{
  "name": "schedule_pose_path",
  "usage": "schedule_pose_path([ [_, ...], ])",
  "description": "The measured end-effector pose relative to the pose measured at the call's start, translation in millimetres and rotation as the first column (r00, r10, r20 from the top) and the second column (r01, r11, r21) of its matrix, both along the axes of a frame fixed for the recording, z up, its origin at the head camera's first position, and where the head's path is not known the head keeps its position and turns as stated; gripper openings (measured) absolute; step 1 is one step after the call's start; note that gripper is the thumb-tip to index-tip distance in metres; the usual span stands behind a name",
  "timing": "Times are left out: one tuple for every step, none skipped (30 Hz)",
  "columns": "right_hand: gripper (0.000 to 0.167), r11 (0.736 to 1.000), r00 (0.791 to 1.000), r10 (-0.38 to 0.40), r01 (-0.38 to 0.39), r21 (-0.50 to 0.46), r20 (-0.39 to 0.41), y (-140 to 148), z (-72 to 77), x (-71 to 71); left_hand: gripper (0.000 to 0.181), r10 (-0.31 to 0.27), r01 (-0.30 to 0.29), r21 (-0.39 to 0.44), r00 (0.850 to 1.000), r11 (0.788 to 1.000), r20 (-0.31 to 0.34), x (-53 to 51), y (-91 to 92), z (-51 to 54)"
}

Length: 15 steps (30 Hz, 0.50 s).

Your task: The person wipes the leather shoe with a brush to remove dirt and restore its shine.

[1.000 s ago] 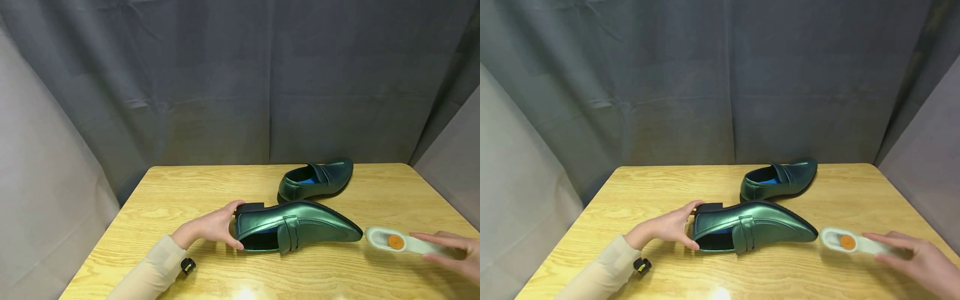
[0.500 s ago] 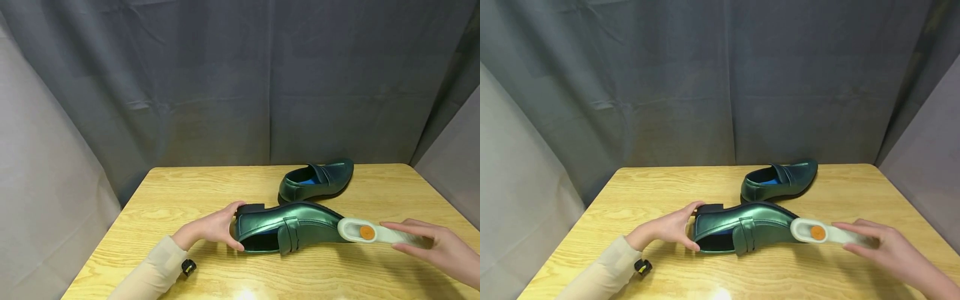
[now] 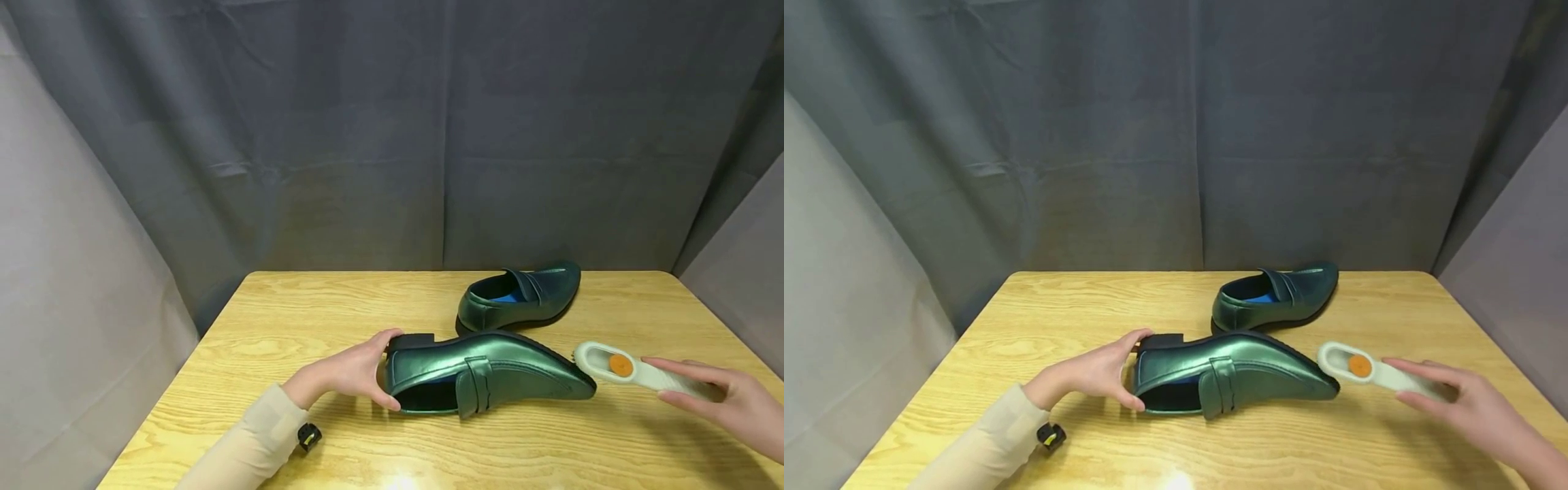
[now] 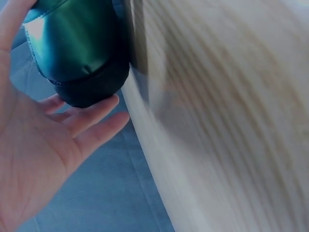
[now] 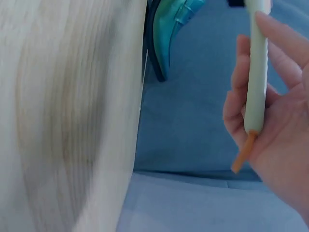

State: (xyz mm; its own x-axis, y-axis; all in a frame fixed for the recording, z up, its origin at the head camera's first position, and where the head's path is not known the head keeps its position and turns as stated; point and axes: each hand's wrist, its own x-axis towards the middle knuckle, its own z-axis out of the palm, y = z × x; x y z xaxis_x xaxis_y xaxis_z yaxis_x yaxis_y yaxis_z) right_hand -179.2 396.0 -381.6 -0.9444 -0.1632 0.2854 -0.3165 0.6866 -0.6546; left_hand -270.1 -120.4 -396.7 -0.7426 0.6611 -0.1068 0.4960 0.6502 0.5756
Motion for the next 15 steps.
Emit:
schedule_pose_path([
  [0.049,1.0,1.0,-0.022,0.022,0.009,-0.012,0.9,-0.3,1.0,0.12,-0.001,0.001,-0.002,1.0,1.0,-0.005,0.1,-0.1,-0.2],
  [0.049,0.999,0.999,-0.047,0.047,0.019,-0.02,0.6,0.0,2.0,0.12,-0.002,0.002,-0.006,1.0,1.0,-0.009,0.2,-0.3,-0.3],
  [0.049,0.997,0.997,-0.066,0.067,0.026,-0.03,-0.6,1.0,2.9,0.12,-0.002,0.002,-0.008,1.0,1.0,-0.014,0.3,-0.7,-0.6],
  [0.05,0.997,0.996,-0.075,0.076,0.032,-0.042,-2.7,2.5,3.8,0.12,-0.003,0.003,-0.008,1.0,1.0,-0.017,0.5,-0.9,-0.9],
  [0.05,0.995,0.995,-0.081,0.084,0.047,-0.05,-5.8,4.5,4.5,0.119,-0.002,0.001,-0.007,1.0,1.0,-0.02,0.8,-1.4,-1.3],
  [0.049,0.995,0.995,-0.083,0.086,0.059,-0.047,-9.2,6.9,5.3,0.119,-0.001,0.001,-0.005,1.0,1.0,-0.026,1.0,-1.7,-1.8],
  [0.049,0.995,0.996,-0.078,0.081,0.066,-0.046,-13.4,9.5,5.6,0.119,0.002,-0.002,-0.001,1.0,1.0,-0.029,1.5,-2.1,-2.1],
  [0.049,0.994,0.997,-0.071,0.074,0.076,-0.042,-17.9,12.2,5.7,0.118,0.004,-0.004,0.001,1.0,1.0,-0.028,1.9,-2.6,-2.5],
  [0.049,0.994,0.997,-0.064,0.068,0.087,-0.045,-22.2,15.0,5.6,0.117,0.007,-0.007,0.004,1.0,1.0,-0.029,2.4,-2.9,-2.9],
  [0.05,0.993,0.997,-0.053,0.058,0.101,-0.051,-26.4,17.3,5.3,0.117,0.01,-0.009,0.01,1.0,1.0,-0.028,3.1,-3.2,-3.1],
  [0.05,0.991,0.997,-0.05,0.056,0.12,-0.051,-30.3,19.8,5.0,0.116,0.01,-0.01,0.017,1.0,1.0,-0.026,3.7,-3.3,-3.5],
  [0.05,0.991,0.998,-0.042,0.048,0.125,-0.05,-33.7,22.0,4.5,0.115,0.009,-0.009,0.024,1.0,1.0,-0.026,4.0,-3.3,-4.1],
  [0.05,0.991,0.998,-0.031,0.037,0.128,-0.055,-36.6,24.0,3.7,0.115,0.008,-0.007,0.031,1.0,0.999,-0.021,4.5,-3.2,-4.2],
  [0.049,0.991,0.998,-0.023,0.031,0.132,-0.058,-39.0,25.6,3.1,0.114,0.005,-0.004,0.036,1.0,0.999,-0.021,4.9,-3.1,-4.6],
  [0.049,0.991,0.998,-0.013,0.021,0.132,-0.067,-40.8,27.2,2.4,0.113,0.002,-0.001,0.041,1.0,0.999,-0.022,5.2,-3.0,-5.0],
])
